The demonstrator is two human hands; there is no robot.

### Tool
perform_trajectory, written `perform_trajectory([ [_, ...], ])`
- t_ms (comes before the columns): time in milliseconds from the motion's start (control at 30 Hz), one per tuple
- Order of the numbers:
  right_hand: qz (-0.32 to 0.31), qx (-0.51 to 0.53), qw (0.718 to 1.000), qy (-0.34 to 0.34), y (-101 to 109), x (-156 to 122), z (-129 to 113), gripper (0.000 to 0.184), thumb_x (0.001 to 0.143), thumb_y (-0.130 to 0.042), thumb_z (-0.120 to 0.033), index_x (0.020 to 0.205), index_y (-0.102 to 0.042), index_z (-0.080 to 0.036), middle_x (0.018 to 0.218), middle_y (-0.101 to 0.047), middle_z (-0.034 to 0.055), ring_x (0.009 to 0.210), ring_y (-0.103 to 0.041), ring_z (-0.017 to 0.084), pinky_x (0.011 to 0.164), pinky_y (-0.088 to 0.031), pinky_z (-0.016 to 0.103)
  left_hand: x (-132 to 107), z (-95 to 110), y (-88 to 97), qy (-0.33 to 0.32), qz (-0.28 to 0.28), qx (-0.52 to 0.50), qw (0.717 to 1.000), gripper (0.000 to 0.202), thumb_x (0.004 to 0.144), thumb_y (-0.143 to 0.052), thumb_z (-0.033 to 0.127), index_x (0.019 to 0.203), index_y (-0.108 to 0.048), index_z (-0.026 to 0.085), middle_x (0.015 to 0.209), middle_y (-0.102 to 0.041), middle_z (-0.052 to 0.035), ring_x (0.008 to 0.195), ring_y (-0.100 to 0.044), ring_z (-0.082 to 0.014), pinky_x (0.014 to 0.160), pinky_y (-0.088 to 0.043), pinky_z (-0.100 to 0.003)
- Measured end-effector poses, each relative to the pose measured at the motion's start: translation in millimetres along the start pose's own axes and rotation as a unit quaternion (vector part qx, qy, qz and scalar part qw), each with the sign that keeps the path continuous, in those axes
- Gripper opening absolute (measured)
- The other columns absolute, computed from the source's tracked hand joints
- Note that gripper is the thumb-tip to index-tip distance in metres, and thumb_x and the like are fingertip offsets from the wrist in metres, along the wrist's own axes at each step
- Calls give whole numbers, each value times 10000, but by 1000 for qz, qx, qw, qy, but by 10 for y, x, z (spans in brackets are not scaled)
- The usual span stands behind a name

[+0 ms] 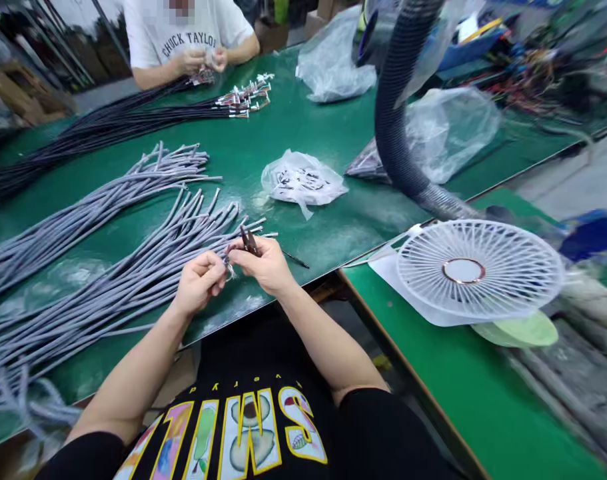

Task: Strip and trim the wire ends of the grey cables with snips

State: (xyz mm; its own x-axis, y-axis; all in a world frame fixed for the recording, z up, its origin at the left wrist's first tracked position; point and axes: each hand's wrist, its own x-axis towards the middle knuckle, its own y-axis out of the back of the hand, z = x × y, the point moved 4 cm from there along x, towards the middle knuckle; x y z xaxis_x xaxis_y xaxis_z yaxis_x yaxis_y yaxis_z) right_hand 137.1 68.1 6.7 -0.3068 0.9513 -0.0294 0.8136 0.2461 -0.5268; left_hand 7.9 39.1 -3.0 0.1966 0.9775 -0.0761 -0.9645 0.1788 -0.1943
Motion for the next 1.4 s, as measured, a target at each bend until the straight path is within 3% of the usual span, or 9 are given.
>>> perform_trajectory([
  [200, -45, 56, 996, -53, -90, -29, 92, 339, 576, -821, -403, 712, -652, -143, 543, -645, -19, 298, -417, 36, 318, -223, 177, -17, 19, -11, 29, -72, -99, 992, 420, 721, -722, 489, 645, -469, 163, 375, -412, 84, 268, -260, -18, 321, -186, -145],
  [333, -46, 85, 994, -43, -178, -27, 139, 311, 629, -774, -396, 734, -609, -155, 531, -631, -35, 307, -440, 45, 306, -217, 164, 7, 46, 5, 23, -70, -120, 990, 368, 735, -711, 462, 696, -511, 155, 478, -484, 64, 286, -300, -17, 318, -214, -151],
  [500, -14, 51, 998, -15, -312, -49, 109, 272, 695, -732, -381, 766, -609, -148, 538, -613, -47, 323, -474, 45, 305, -242, 153, 21, 263, 153, -170, 77, 8, 982, 348, 682, -786, 391, 920, -649, 178, 730, -594, 11, 622, -578, -88, 580, -475, -199],
  [733, 1, 66, 998, -11, -335, -56, 103, 242, 689, -723, -343, 750, -601, -143, 550, -617, -47, 316, -477, 39, 293, -219, 139, -73, 439, 176, -337, 131, 146, 921, 56, 728, -748, 165, 756, -716, 201, 732, -620, -4, 705, -583, -107, 685, -474, -251],
  [867, -1, 74, 997, -27, -305, -66, 120, 225, 693, -693, -334, 757, -579, -152, 537, -613, -53, 307, -463, 39, 287, -198, 135, -69, 390, 183, -248, 35, 86, 964, 76, 683, -771, 231, 733, -733, 189, 711, -599, -19, 689, -566, -125, 650, -463, -263],
  [1000, -20, 28, 999, -12, -315, -99, 104, 219, 720, -680, -337, 791, -568, -162, 559, -629, -48, 329, -489, 50, 312, -269, 146, -66, 424, 161, -102, -9, -9, 995, 334, 713, -700, 461, 616, -691, 142, 691, -554, -35, 645, -536, -133, 583, -437, -267],
  [1167, -28, -106, 989, 96, -313, -157, -92, 126, 778, -638, -275, 784, -575, -167, 487, -538, -86, 349, -481, 42, 382, -351, 159, -27, 503, 115, 26, -25, 61, 997, 293, 640, -819, 302, 669, -577, 138, 661, -545, 27, 527, -428, -45, 482, -295, -182],
  [1267, -39, -162, 978, 127, -292, -196, -200, 98, 804, -603, -254, 777, -571, -165, 454, -501, -93, 359, -480, 45, 405, -380, 162, -16, 387, 99, 96, -99, 73, 988, 356, 685, -782, 425, 809, -616, 136, 684, -603, 5, 488, -422, -41, 442, -254, -178],
  [1400, -91, -184, 973, 106, -255, -212, -243, 110, 813, -590, -255, 769, -565, -157, 519, -550, -66, 377, -506, 51, 379, -377, 159, -43, 167, 66, 148, -168, 48, 973, 487, 697, -713, 575, 698, -660, 91, 582, -613, -44, 424, -370, -47, 412, -199, -206],
])
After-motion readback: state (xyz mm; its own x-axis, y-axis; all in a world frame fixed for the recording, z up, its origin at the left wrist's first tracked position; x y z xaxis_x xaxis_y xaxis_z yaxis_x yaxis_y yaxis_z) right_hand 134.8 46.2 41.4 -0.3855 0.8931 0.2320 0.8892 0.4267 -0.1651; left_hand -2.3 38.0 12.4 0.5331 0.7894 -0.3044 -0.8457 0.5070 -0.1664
